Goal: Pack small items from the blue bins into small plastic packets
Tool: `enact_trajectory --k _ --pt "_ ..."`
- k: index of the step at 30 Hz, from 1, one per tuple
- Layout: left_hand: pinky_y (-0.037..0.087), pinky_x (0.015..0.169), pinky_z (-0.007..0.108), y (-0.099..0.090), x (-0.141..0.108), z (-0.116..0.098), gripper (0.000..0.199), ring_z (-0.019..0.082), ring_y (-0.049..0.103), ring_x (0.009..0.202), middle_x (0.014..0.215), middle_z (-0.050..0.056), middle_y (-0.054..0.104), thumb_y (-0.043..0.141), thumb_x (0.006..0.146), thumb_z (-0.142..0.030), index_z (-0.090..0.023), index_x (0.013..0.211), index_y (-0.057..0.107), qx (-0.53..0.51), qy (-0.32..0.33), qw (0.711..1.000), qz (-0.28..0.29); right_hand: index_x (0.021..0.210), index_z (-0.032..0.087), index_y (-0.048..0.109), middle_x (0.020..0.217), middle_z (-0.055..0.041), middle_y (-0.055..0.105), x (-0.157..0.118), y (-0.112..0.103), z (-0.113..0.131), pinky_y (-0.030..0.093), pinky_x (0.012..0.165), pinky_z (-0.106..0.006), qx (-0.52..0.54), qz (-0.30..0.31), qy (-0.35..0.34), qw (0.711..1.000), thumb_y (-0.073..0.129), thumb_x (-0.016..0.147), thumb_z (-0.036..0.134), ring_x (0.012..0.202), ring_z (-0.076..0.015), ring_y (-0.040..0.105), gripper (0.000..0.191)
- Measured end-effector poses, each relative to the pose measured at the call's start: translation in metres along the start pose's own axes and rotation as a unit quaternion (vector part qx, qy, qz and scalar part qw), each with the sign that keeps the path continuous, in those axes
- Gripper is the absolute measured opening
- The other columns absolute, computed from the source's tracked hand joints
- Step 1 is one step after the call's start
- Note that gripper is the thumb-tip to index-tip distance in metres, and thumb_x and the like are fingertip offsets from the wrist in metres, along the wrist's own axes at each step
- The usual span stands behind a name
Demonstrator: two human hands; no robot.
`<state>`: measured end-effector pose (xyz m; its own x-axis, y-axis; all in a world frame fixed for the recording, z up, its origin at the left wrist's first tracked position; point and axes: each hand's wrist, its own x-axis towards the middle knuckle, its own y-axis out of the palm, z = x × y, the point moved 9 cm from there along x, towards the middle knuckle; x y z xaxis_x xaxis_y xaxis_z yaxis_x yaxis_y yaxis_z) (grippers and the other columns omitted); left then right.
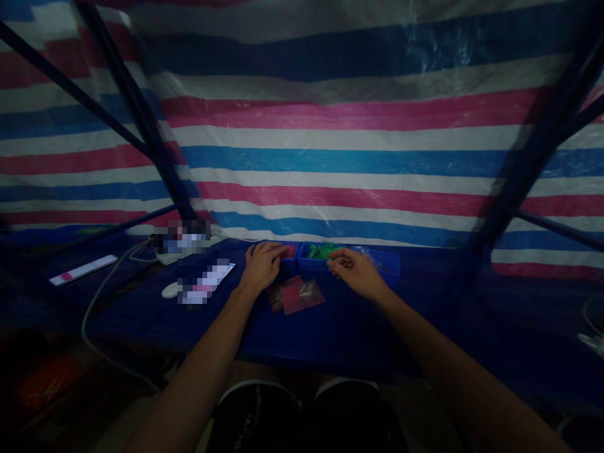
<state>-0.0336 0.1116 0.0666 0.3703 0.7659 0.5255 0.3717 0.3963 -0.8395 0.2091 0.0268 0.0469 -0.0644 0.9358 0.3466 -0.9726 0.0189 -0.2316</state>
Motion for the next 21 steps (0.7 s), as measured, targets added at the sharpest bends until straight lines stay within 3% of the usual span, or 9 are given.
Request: enact_trajectory --k 6,11,15,18,21 --pt "0.035 0.109 0.051 0.003 0.001 -0.003 0.048 0.028 0.05 0.127 0.136 0.004 0.063 0.044 0.097 -0.017 -0.04 0.134 0.065 -0.033 0.026 0.999 0.012 0.112 0.022 0.069 0.09 -0.004 0.074 -0.008 0.018 0.007 0.053 0.067 -0.032 -0.14 0.038 -0.038 0.989 0.067 0.09 0.044 0.074 -0.0181 0.068 0.031" --pt "0.025 0.118 0.054 0.006 0.002 0.005 0.044 0.026 0.048 0.133 0.139 0.002 0.062 0.044 0.098 -0.022 -0.039 0.132 0.066 -0.037 0.027 0.999 0.02 0.114 0.023 0.07 0.091 -0.0042 0.076 -0.011 0.033 0.004 0.055 0.071 -0.034 -0.186 0.078 -0.069 0.977 0.066 0.091 0.038 0.078 -0.0195 0.07 0.027" --pt "0.023 0.119 0.056 -0.003 -0.003 0.011 0.036 0.029 0.045 0.138 0.143 0.003 0.06 0.045 0.101 -0.041 -0.037 0.127 0.07 -0.033 0.005 0.999 -0.015 0.114 0.023 0.07 0.094 -0.0056 0.076 -0.013 0.036 0.006 0.057 0.075 -0.036 -0.206 0.092 -0.075 0.971 0.065 0.092 0.037 0.081 -0.0208 0.071 0.027" --pt "0.025 0.118 0.055 -0.004 -0.007 0.009 0.037 0.028 0.048 0.135 0.14 0.004 0.063 0.046 0.101 -0.048 -0.036 0.125 0.071 -0.044 0.009 0.999 -0.015 0.126 0.025 0.068 0.119 -0.009 0.073 -0.019 0.044 0.015 0.054 0.095 -0.044 -0.228 0.125 -0.119 0.958 0.069 0.091 0.04 0.107 -0.0259 0.069 0.038" --pt "0.021 0.12 0.059 0.004 -0.007 0.009 0.036 0.027 0.052 0.134 0.137 0.005 0.066 0.046 0.102 -0.047 -0.035 0.124 0.072 -0.056 0.006 0.998 0.014 0.136 0.03 0.064 0.141 -0.0085 0.063 -0.029 0.06 0.017 0.042 0.113 -0.05 -0.244 0.195 -0.162 0.936 0.078 0.084 0.044 0.132 -0.0298 0.056 0.056"
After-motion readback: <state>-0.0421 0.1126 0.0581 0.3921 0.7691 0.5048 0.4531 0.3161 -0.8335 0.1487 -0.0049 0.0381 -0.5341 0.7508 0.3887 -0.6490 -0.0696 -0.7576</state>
